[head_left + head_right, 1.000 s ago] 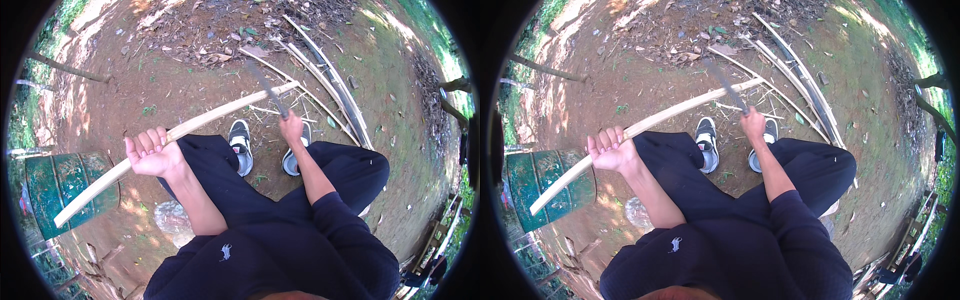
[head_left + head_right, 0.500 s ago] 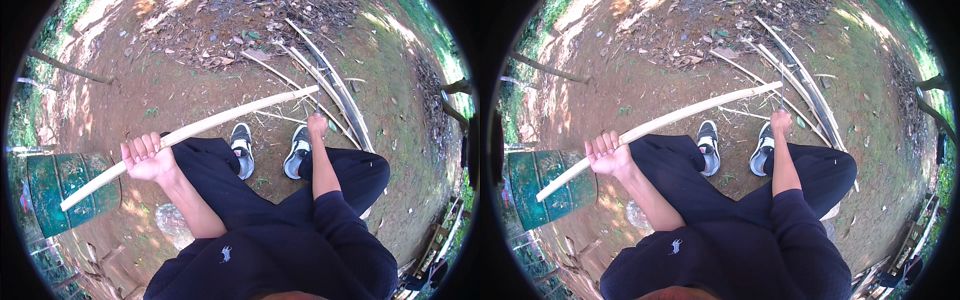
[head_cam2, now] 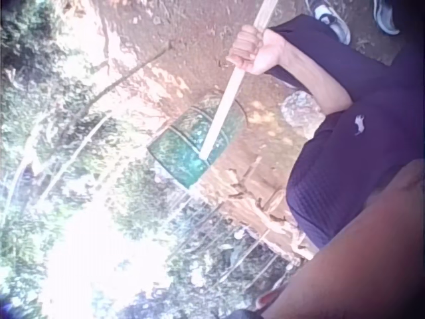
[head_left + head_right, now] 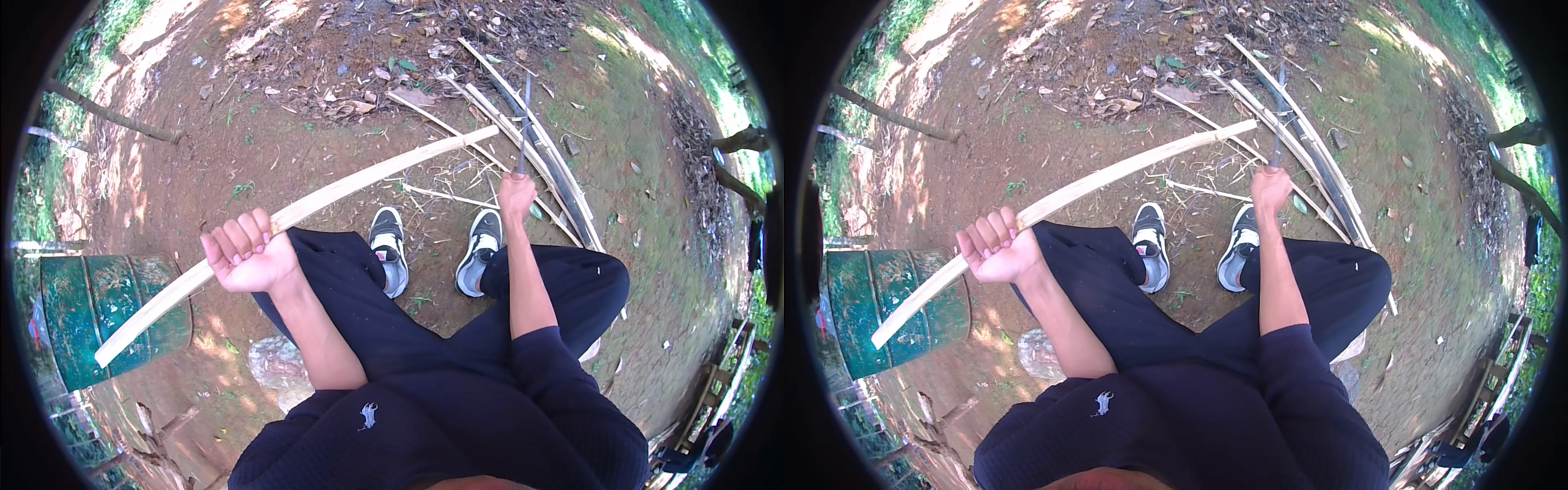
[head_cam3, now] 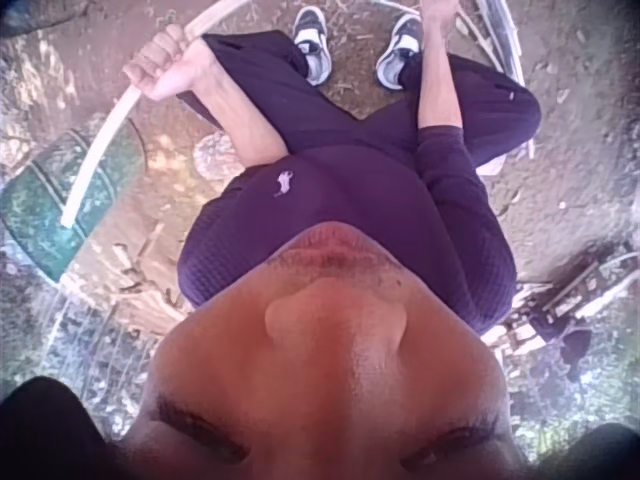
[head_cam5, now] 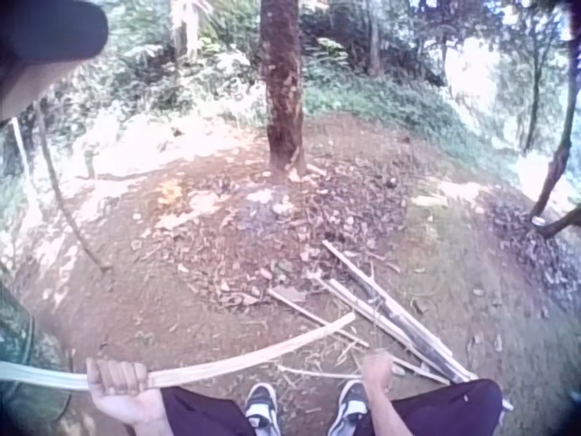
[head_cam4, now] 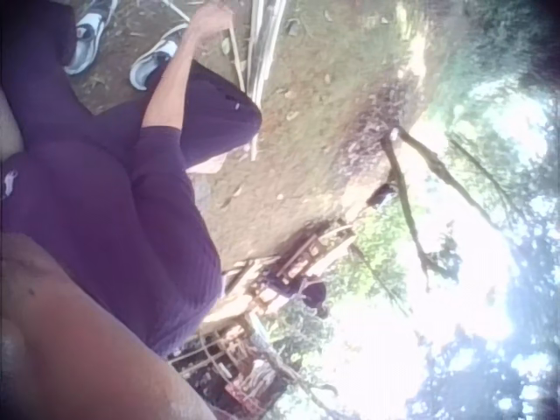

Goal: The person shaves a long piece of bamboo using a knife, pulling the blade toward them to remove thin strips.

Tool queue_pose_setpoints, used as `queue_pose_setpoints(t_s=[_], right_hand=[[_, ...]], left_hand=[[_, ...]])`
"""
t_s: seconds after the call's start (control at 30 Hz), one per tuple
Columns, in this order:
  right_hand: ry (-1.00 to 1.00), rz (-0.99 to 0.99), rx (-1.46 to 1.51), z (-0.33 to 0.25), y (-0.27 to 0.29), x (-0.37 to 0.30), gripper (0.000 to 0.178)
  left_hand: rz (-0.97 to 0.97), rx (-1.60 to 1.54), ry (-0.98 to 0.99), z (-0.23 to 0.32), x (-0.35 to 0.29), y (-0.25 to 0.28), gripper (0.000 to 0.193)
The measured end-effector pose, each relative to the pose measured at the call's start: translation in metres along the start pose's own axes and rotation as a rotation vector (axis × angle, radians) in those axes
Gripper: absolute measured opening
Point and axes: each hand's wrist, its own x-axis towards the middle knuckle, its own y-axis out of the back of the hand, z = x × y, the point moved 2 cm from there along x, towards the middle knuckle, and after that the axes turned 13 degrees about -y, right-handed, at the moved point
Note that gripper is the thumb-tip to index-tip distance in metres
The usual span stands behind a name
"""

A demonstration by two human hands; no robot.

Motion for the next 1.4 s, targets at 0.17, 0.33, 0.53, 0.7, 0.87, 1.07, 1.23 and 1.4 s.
queue_pose_setpoints(t_s=[0.17,0.33,0.53,0.7,0.87,1.07,1.23,1.4], right_hand=[[0.186,-0.392,-0.011,-0.039,0.006,-0.086,0.029],[0.180,-0.492,-0.097,-0.044,0.003,-0.137,0.023],[0.099,-0.561,-0.231,-0.005,-0.019,-0.134,0.027],[0.156,-0.552,-0.215,0.017,-0.032,-0.128,0.026],[0.208,-0.675,-0.068,-0.033,-0.007,-0.167,0.023],[0.125,-0.773,0.101,-0.076,0.040,-0.201,0.020],[0.165,-0.730,0.079,-0.053,0.029,-0.197,0.019],[0.195,-0.624,-0.043,-0.036,0.013,-0.193,0.019]], left_hand=[[-0.015,0.077,-0.004,-0.020,-0.019,-0.008,0.049],[0.016,0.094,0.053,-0.035,-0.032,-0.009,0.049],[-0.059,0.201,0.094,-0.064,-0.062,-0.005,0.043],[-0.139,0.168,0.157,-0.075,-0.066,-0.007,0.042],[-0.167,0.188,0.164,-0.071,-0.061,-0.003,0.041],[-0.305,0.185,0.205,-0.070,-0.067,-0.006,0.044],[-0.302,0.183,0.205,-0.071,-0.070,-0.007,0.043],[-0.223,0.179,0.196,-0.067,-0.063,-0.001,0.039]])
